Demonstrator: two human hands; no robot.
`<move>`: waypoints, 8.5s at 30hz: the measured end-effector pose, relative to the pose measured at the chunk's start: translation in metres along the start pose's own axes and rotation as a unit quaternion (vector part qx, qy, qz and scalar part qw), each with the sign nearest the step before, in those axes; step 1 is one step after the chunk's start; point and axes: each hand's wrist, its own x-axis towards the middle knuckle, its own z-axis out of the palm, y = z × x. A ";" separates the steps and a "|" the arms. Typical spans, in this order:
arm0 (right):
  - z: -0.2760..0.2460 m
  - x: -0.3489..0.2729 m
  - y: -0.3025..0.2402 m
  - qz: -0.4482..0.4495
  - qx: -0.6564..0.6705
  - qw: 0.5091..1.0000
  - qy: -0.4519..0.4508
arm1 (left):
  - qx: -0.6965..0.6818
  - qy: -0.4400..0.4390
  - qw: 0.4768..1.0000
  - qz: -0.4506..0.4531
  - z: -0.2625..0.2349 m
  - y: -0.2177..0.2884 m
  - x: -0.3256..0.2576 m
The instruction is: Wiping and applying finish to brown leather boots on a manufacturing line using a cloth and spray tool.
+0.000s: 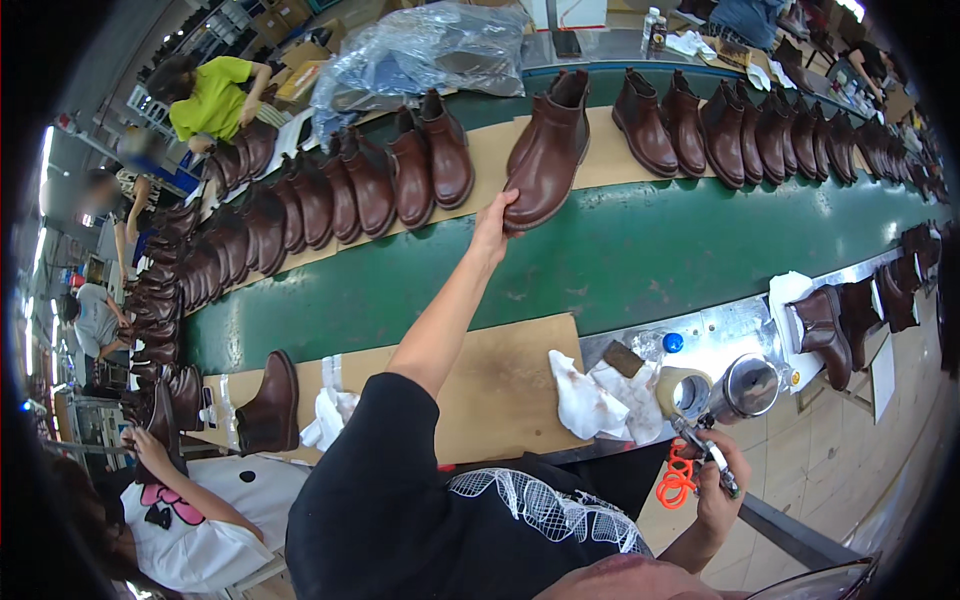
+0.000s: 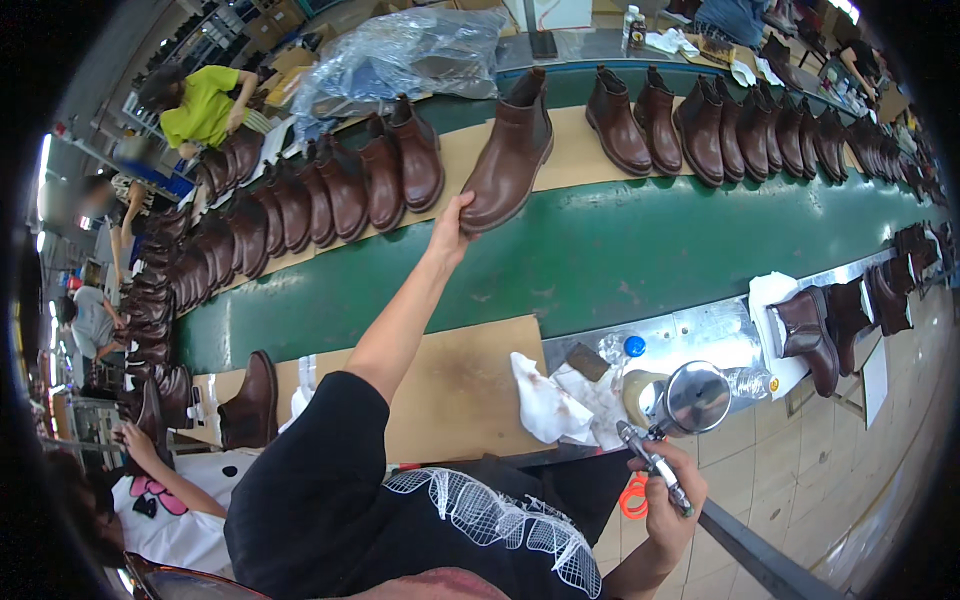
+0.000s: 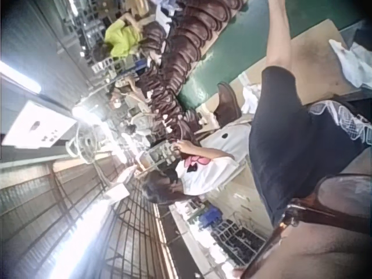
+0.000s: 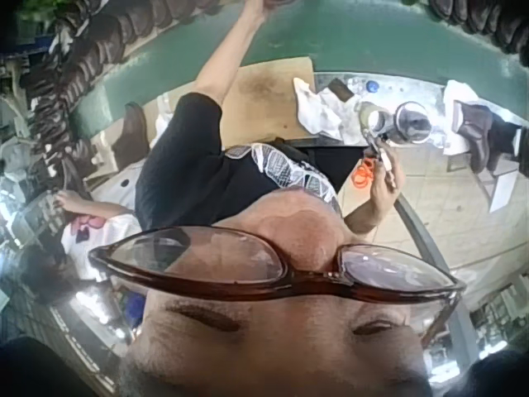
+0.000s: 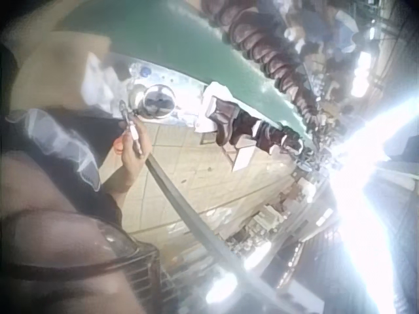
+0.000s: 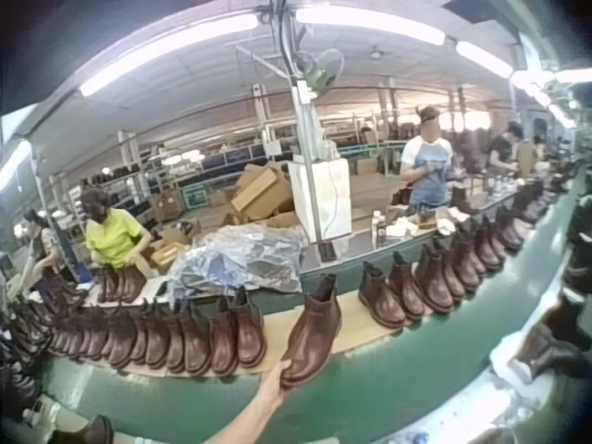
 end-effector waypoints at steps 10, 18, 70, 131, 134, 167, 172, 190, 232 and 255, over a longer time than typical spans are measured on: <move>0.021 -0.058 -0.030 -0.065 -0.031 0.997 -0.041 | -0.337 -0.373 0.863 -0.053 0.004 0.092 -0.229; 0.054 -0.079 -0.058 -0.158 -0.045 0.984 -0.072 | -0.192 -0.147 0.967 -0.076 -0.063 0.010 -0.308; 0.132 -0.106 -0.079 -0.275 -0.137 0.942 -0.134 | 0.061 -0.036 0.991 0.113 -0.079 -0.029 -0.398; 0.120 -0.097 -0.070 -0.213 -0.056 0.975 -0.027 | 0.013 -0.052 0.998 0.028 -0.084 -0.013 -0.408; 0.123 -0.101 -0.073 -0.212 -0.091 0.972 -0.042 | 0.007 -0.054 0.998 0.017 -0.086 -0.013 -0.408; 0.115 -0.095 -0.046 -0.186 -0.046 0.981 0.021 | -0.040 -0.052 0.998 -0.012 -0.087 -0.016 -0.411; 0.120 -0.104 -0.048 -0.211 -0.051 0.975 -0.037 | -0.012 -0.047 0.999 0.000 -0.096 -0.013 -0.407; 0.136 -0.118 -0.052 -0.228 -0.143 0.957 -0.106 | 0.066 -0.026 0.989 0.127 -0.088 -0.002 -0.405; 0.156 -0.124 -0.058 -0.277 -0.184 0.932 -0.144 | 0.057 0.015 0.993 0.106 -0.101 -0.040 -0.400; 0.139 -0.121 -0.065 -0.208 -0.061 0.976 -0.005 | -0.130 -0.120 0.981 -0.076 -0.116 -0.032 -0.408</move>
